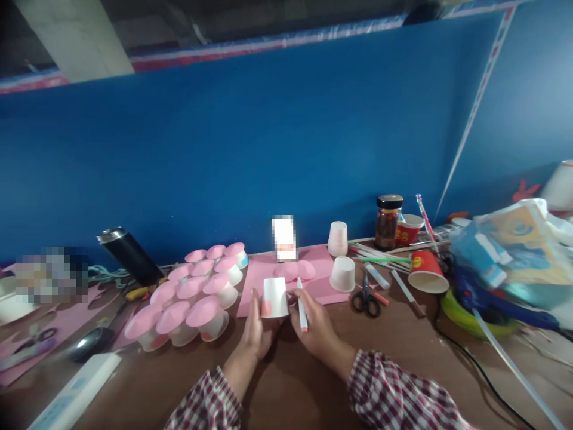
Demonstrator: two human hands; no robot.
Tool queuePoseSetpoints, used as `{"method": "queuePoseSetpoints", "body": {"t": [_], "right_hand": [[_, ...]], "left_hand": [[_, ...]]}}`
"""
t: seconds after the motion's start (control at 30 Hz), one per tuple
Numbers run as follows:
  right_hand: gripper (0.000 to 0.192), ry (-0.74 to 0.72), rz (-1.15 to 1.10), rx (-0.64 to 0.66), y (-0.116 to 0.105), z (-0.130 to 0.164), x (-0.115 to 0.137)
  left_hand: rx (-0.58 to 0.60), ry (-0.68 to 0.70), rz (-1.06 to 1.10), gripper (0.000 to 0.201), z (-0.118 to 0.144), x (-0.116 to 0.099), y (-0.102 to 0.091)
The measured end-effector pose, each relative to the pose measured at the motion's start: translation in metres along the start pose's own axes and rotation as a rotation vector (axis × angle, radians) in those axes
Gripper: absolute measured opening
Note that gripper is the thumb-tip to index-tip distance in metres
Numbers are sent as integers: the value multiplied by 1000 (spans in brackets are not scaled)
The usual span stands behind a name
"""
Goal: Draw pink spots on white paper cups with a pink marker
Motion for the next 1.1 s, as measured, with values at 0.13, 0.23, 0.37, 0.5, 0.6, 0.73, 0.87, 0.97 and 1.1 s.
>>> {"method": "queuePoseSetpoints", "body": {"t": [0.13,0.23,0.37,0.5,0.6,0.73,0.87,0.97,1.1], "right_hand": [[37,-27,11,30,1,1,3],[38,-19,52,39,1,1,1],[35,22,77,2,-1,1,-4],[38,41,-6,-14,0,2,-10],[39,46,-58,-44,-2,1,-14],[37,59,-78,-103,-7,2,-19],[41,9,-95,-99,-10,2,-13],[43,12,-91,-86,-9,2,-9],[43,6,-96,-75,-8,1,-8]], "left_hand": [[-8,-4,43,63,-1,1,-1],[-15,7,46,59,-2,1,0],[-13,15,15,59,-4,4,0],[83,28,-29,62,-5,10,0],[150,129,-194,57,0,2,3],[225,146,-451,63,8,-4,16],[179,125,-538,61,9,-4,20],[85,228,-637,47,8,-11,17],[84,237,-696,40,6,-11,16]]}}
Point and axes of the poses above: each hand's wrist, its own z-axis away from the middle knuckle, its own y-axis out of the palm, x = y × z, the point moved 7 cm from there along -z, towards the middle knuckle, and after that the axes turned 8 degrees about x, right-handed, at the moved point
